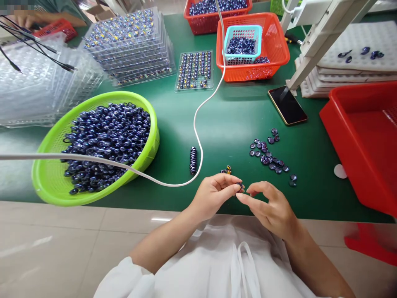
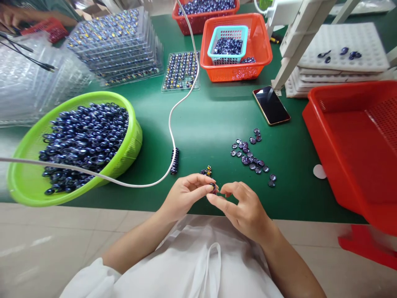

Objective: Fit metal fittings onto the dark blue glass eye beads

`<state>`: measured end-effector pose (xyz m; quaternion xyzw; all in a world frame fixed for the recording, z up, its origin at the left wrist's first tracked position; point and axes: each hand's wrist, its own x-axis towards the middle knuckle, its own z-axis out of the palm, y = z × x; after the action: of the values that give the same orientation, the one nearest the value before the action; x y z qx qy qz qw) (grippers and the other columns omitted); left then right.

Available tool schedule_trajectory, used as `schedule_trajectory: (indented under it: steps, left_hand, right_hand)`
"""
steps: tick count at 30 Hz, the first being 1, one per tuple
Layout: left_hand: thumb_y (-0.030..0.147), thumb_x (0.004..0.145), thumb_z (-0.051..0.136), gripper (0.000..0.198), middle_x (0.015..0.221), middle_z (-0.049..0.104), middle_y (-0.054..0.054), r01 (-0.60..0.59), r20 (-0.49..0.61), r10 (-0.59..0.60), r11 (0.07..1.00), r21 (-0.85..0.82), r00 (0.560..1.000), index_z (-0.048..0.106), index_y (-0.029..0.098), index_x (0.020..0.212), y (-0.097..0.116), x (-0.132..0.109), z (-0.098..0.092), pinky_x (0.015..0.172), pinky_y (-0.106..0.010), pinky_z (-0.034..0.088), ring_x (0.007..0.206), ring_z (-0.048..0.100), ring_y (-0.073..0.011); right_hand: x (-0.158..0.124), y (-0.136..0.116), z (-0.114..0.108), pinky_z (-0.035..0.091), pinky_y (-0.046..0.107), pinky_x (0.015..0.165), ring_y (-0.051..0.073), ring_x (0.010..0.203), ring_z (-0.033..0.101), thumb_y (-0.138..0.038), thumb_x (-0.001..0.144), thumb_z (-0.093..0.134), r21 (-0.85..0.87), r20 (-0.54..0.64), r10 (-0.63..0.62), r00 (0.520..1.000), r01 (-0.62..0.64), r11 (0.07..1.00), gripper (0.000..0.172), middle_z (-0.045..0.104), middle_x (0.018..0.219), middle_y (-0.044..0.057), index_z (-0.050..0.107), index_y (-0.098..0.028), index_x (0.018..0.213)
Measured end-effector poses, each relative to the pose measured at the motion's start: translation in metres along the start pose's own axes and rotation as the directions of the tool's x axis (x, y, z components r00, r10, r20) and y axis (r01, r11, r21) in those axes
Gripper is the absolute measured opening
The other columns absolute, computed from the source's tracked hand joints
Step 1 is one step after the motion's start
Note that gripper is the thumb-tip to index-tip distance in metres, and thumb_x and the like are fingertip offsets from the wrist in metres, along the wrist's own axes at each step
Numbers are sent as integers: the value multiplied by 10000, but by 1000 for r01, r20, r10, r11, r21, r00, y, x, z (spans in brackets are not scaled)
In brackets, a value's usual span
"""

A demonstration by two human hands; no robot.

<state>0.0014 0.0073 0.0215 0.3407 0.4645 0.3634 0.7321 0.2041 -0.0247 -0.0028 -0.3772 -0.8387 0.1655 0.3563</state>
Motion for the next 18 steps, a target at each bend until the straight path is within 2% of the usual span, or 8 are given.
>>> schedule_trajectory:
  steps: [5,12,18]
  left_hand:
    - [273,700,852,230,770,739,-29,39,-5,-39,999,37,999,765,134,861,2,2,1,652,-246,555,644,659,-118]
    - [294,685,873,273,718,728,-20,77,31,-76,997,-18,997,760,117,859,-1,1,-1,590,-222,545,565,641,-94]
    - [304,701,873,285,715,747,-28,88,84,-85,995,-37,993,779,122,898,-7,0,-5,604,-211,568,588,678,-104]
  right_hand:
    - [6,-3,-5,514,327,720,165,844,618,-49,913,554,-90,50,-56,997,60,994,411,630,1004,59,632,-287,1239]
    - [6,-1,-1,535,347,736,191,839,634,-70,870,619,-15,47,-75,996,76,997,269,677,949,62,592,-218,1093]
    - [3,-5,6,541,342,725,181,820,642,-64,897,591,66,-57,45,997,-42,997,267,680,944,57,565,-222,1110]
